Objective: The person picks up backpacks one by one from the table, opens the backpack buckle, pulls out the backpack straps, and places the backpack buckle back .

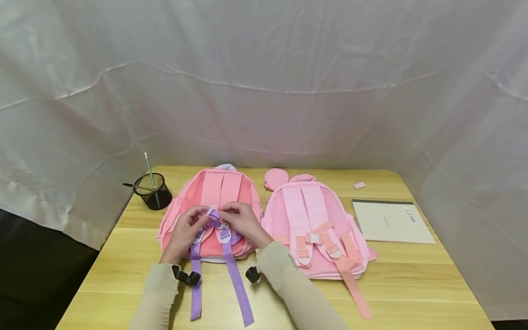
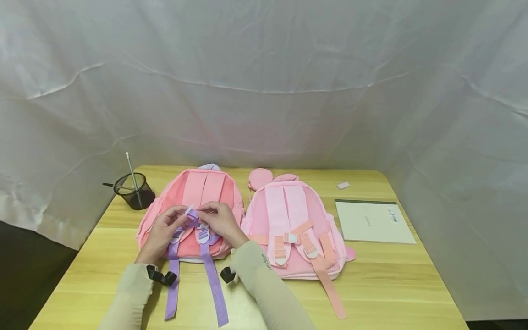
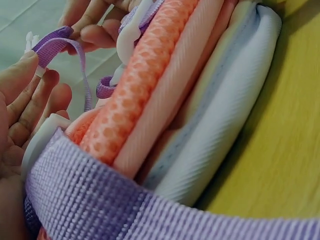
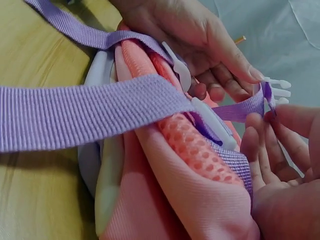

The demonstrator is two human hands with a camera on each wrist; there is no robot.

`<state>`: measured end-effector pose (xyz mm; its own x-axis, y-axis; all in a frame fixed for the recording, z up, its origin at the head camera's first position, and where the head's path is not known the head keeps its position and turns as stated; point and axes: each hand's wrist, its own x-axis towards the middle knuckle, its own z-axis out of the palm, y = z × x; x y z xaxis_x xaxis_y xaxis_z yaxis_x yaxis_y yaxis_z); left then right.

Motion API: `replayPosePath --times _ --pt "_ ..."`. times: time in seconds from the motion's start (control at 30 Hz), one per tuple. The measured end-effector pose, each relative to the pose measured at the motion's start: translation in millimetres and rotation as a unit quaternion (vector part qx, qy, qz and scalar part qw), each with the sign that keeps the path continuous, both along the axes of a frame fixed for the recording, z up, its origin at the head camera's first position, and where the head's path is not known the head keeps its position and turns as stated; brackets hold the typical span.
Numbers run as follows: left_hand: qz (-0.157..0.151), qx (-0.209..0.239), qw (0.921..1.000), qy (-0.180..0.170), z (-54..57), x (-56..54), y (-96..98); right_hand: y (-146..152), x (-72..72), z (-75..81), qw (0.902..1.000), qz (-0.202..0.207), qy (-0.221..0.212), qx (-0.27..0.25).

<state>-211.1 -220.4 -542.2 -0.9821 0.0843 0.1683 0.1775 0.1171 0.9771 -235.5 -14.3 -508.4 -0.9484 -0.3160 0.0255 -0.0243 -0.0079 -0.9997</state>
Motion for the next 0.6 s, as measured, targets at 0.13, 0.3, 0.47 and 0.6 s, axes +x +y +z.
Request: replayPosePath --times 0.13,0.3,0.47,0.6 --pt "-0.002 0.001 1.0 0.008 -1.9 0.8 -0.1 -2.4 1.3 -1.5 0.9999 -0.009 -0.011 0.001" --pt "0.004 0.001 1.0 0.008 -1.9 3.1 1.9 -4.1 2.6 -1.9 0.999 -0.039 -0.011 0.017" --pt "0.007 -0.008 0.9997 0.02 -1.6 2.0 4.3 -5.1 2.4 1.4 0.9981 -0.059 -0.013 0.012" --pt "-0.002 -0.012 0.9996 0.026 -3.0 0.3 4.3 -6.5 1.4 3.5 0.998 -0.052 -0.03 -0.019"
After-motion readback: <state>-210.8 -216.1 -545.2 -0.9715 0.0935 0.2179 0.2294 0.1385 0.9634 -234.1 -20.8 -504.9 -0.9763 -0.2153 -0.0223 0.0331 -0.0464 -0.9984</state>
